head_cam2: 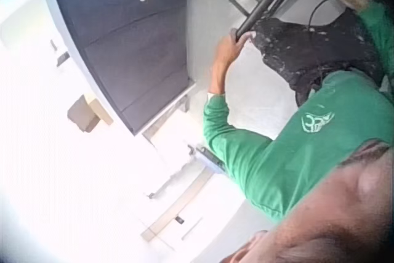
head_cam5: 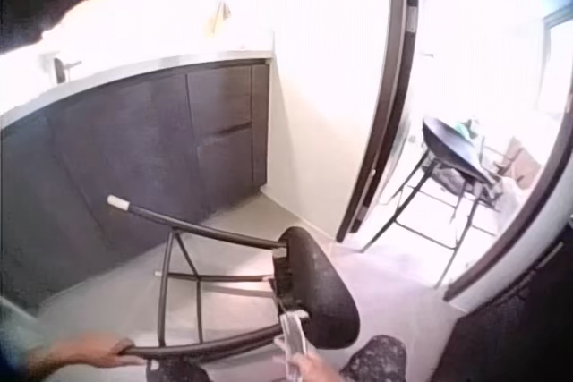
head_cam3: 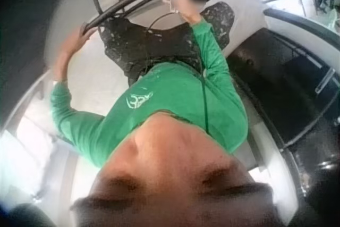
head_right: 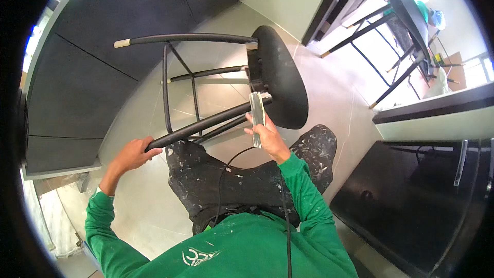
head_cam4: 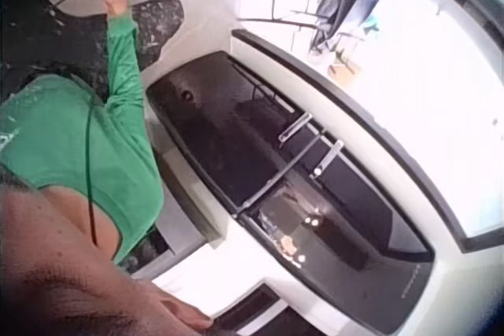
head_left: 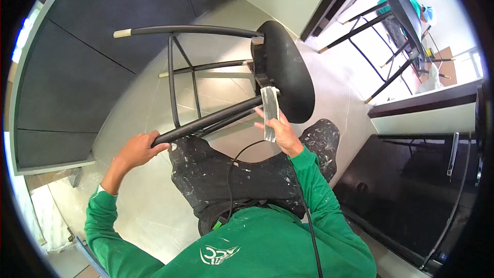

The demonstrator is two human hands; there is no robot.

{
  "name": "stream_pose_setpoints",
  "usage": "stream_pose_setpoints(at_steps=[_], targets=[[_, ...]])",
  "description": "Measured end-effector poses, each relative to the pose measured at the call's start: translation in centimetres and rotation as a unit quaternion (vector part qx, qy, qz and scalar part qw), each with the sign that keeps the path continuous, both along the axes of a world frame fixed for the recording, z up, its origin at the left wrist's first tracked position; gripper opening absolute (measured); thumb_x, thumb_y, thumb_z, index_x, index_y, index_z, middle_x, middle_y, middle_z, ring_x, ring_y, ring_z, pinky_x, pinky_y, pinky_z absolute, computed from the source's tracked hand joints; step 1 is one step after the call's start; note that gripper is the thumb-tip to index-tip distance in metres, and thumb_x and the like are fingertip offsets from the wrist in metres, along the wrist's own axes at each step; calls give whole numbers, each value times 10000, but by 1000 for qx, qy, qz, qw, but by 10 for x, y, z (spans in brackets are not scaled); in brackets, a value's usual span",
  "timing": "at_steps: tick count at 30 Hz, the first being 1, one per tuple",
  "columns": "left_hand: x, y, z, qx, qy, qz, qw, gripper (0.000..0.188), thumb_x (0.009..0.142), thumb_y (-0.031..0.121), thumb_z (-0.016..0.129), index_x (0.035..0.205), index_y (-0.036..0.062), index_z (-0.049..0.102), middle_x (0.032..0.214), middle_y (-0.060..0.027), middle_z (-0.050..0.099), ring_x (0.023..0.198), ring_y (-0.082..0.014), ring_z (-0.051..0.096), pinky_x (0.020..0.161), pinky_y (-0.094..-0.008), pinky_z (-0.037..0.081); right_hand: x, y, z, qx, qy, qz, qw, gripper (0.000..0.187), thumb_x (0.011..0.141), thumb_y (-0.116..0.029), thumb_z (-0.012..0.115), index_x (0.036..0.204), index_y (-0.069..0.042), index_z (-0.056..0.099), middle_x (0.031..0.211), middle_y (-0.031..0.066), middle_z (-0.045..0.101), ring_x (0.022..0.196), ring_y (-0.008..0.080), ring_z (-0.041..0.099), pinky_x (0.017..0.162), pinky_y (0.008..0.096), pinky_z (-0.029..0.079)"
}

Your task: The person sands the leg and underside of a black stool using a piece of sandpaper, rubbing it back and forth over various sections of the frame.

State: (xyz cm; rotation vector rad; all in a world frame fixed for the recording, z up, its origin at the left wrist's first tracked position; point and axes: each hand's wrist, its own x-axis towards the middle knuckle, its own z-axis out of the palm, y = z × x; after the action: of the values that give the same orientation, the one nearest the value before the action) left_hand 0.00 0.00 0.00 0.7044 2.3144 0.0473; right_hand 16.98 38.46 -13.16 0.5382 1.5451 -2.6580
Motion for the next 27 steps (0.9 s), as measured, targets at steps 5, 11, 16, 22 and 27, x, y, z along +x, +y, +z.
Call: stream_pose_setpoints(at_steps=[5, 11, 16, 22, 27], targets=[[8, 3, 3, 37, 19, 20, 999, 560, 1005, 589, 606, 1003, 32, 668, 706, -173, 644, 677, -394, 636, 649, -503, 465, -36, 20, 0, 169, 56, -82, 980, 605, 934, 0, 459, 1539, 21, 435, 1439, 124, 575, 1342, 216, 553, 1162, 365, 428], [6, 6, -9, 63, 79, 20, 995, 528, 1001, 583, 621, 1002, 58, 678, 717, -144, 664, 684, -376, 651, 653, -488, 475, -43, 4, -45, 176, 42, -151, 972, 576, 903, -50, 477, 1477, -8, 505, 1294, 62, 598, 1152, 157, 564, 1053, 288, 419], [13, 30, -17, 72, 74, 35, 994, 538, 1005, 586, 610, 987, 54, 682, 736, -135, 683, 699, -352, 668, 663, -472, 490, -83, 7, -76, 205, 86, -164, 961, 737, 889, -59, 483, 1612, 6, 356, 1593, 150, 463, 1454, 264, 428, 1194, 327, 308], [-2, 69, -33, 121, -71, 116, 983, 494, 1058, 509, 577, 1013, 21, 641, 748, -104, 630, 665, -241, 632, 626, -422, 491, -141, 43, -49, 131, 76, -164, 975, 761, 860, -42, 426, 1614, 20, 348, 1646, 75, 449, 1537, 203, 341, 1239, 291, 217], [-3, 138, -66, 236, -260, 187, 917, 418, 1083, 442, 578, 1061, 25, 571, 790, -28, 558, 632, -129, 541, 559, -319, 468, -200, 138, -64, 119, 89, -158, 976, 734, 839, -35, 459, 1570, 18, 422, 1570, 117, 531, 1487, 240, 426, 1238, 332, 249]])
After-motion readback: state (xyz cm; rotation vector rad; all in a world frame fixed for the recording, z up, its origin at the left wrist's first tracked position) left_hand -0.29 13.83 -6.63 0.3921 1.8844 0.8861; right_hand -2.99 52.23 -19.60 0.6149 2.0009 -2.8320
